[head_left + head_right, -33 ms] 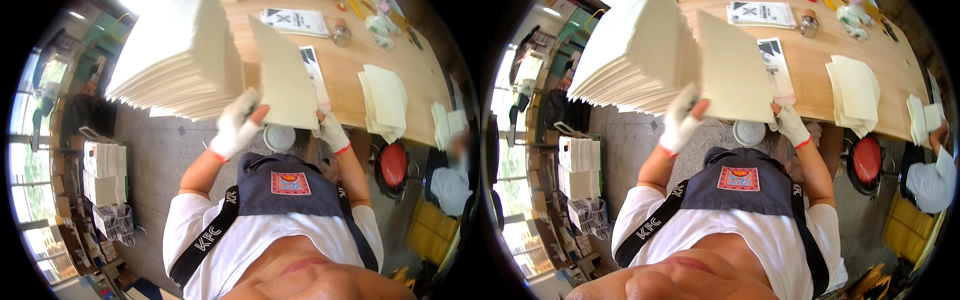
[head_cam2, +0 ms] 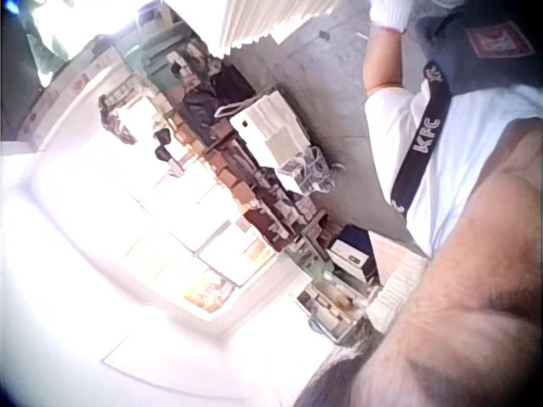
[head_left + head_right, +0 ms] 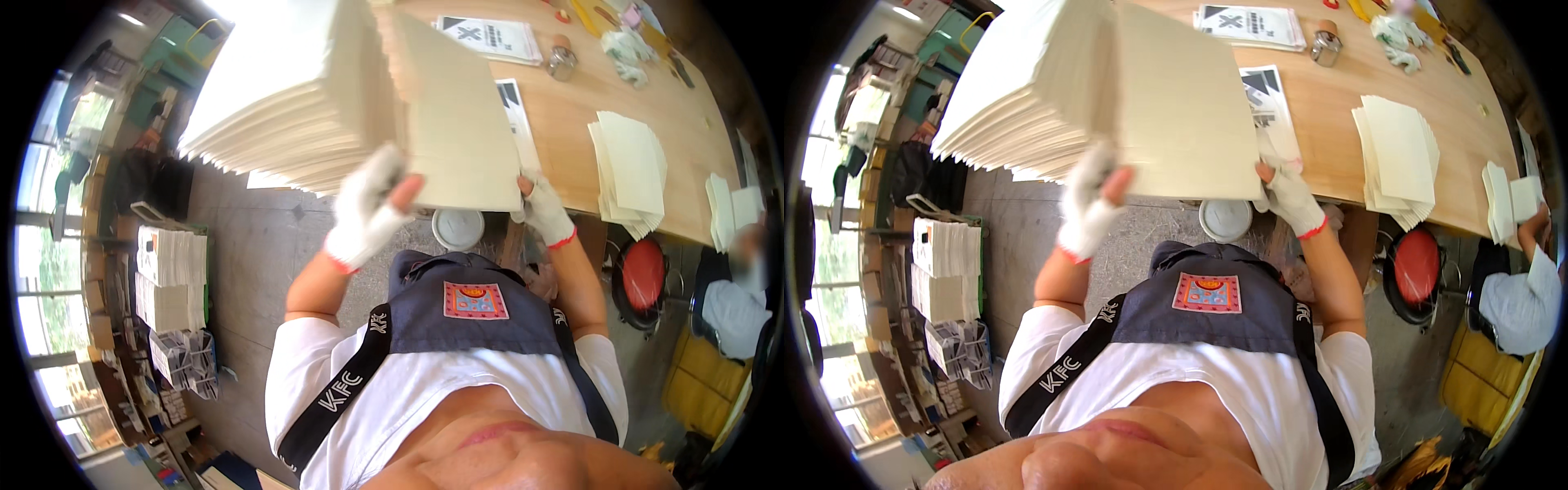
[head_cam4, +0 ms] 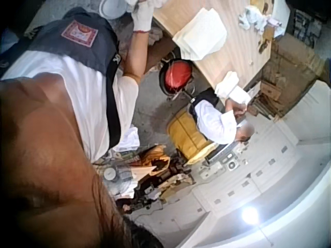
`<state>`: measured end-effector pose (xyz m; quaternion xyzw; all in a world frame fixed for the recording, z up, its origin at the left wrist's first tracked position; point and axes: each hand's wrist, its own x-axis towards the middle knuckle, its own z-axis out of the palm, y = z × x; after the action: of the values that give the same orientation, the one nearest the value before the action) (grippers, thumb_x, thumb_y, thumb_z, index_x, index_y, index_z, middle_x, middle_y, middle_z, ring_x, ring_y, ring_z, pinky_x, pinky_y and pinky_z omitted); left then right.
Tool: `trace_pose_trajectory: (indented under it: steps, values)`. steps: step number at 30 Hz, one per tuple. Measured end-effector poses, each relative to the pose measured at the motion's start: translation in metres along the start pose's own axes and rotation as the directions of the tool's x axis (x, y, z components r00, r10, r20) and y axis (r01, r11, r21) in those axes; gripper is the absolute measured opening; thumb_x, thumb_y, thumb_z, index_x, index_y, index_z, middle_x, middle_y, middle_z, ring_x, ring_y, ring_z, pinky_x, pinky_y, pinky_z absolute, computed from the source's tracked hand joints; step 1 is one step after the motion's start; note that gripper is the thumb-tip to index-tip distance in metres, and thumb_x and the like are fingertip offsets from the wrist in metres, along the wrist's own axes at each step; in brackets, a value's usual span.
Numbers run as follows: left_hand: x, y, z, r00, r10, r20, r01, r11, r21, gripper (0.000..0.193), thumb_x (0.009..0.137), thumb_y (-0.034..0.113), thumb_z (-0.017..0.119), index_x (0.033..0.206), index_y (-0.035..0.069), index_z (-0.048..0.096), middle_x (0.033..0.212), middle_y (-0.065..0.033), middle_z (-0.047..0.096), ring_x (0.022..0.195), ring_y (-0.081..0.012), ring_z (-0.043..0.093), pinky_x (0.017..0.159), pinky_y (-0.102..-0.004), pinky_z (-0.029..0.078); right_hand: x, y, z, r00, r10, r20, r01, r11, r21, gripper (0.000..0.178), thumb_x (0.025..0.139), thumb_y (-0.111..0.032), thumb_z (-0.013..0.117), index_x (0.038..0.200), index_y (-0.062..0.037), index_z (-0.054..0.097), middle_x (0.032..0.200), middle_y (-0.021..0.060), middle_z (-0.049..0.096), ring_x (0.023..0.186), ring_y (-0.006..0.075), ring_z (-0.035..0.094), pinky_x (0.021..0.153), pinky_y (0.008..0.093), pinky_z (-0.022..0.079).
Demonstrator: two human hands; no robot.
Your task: The person repeatedly picks up a single sheet of paper from a large stack on the left, places it on a small circular object on the table, and then moves it to a growing stack on the right. This process is repeated continuously.
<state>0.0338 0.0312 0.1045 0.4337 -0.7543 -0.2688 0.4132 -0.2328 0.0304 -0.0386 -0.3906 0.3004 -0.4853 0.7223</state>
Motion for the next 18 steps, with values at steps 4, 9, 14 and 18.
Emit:
trace_pose_trajectory:
  steps: [4, 9, 14, 18]
  values:
    - [0.008, 0.031, -0.088, 0.865, 0.190, -0.464, -0.155, 0.982, 0.112, 0.023, 0.086, 0.018, 0.049, 0.092, -0.003, 0.055, 0.072, -0.0052, 0.051, 0.065, -0.0163, 0.050, 0.060, -0.0257, 0.040, 0.059, -0.090, 0.106, 0.969, -0.245, 0.021, 0.246, 0.957, -0.152, 0.030, 0.088, -0.031, 0.052, 0.090, -0.0013, 0.056, 0.062, -0.0007, 0.053, 0.049, 0.0063, 0.045, 0.046, 0.0194, 0.034]
    - [0.052, 0.008, -0.197, 0.745, 0.118, -0.657, 0.138, 0.936, 0.324, 0.027, 0.083, 0.012, 0.041, 0.095, -0.005, 0.057, 0.080, -0.0033, 0.055, 0.067, -0.0124, 0.046, 0.063, -0.0239, 0.038, 0.132, -0.140, 0.194, 0.950, -0.216, 0.227, 0.279, 0.912, -0.300, 0.033, 0.084, -0.033, 0.057, 0.065, -0.0061, 0.054, 0.057, 0.0007, 0.052, 0.045, 0.0064, 0.042, 0.042, 0.0211, 0.033]
    - [0.038, -0.073, -0.213, 0.875, -0.065, -0.480, 0.170, 0.969, 0.179, 0.034, 0.090, 0.026, 0.040, 0.098, -0.001, 0.058, 0.088, -0.0050, 0.061, 0.080, -0.0143, 0.056, 0.076, -0.0281, 0.044, 0.139, -0.139, 0.202, 0.979, -0.061, 0.195, 0.146, 0.875, -0.461, 0.036, 0.084, -0.035, 0.055, 0.063, -0.0064, 0.054, 0.055, 0.0016, 0.052, 0.043, 0.0068, 0.043, 0.037, 0.0226, 0.032]
    - [0.006, -0.094, -0.156, 0.652, -0.333, -0.682, -0.151, 0.824, -0.547, 0.049, 0.095, 0.035, 0.032, 0.126, -0.003, 0.040, 0.119, -0.0123, 0.050, 0.107, -0.0217, 0.049, 0.089, -0.0323, 0.040, 0.104, -0.114, 0.155, 0.949, -0.172, 0.265, 0.237, 0.942, -0.237, 0.039, 0.088, -0.037, 0.050, 0.065, -0.0061, 0.056, 0.054, 0.0013, 0.052, 0.046, 0.0084, 0.047, 0.040, 0.0215, 0.035]
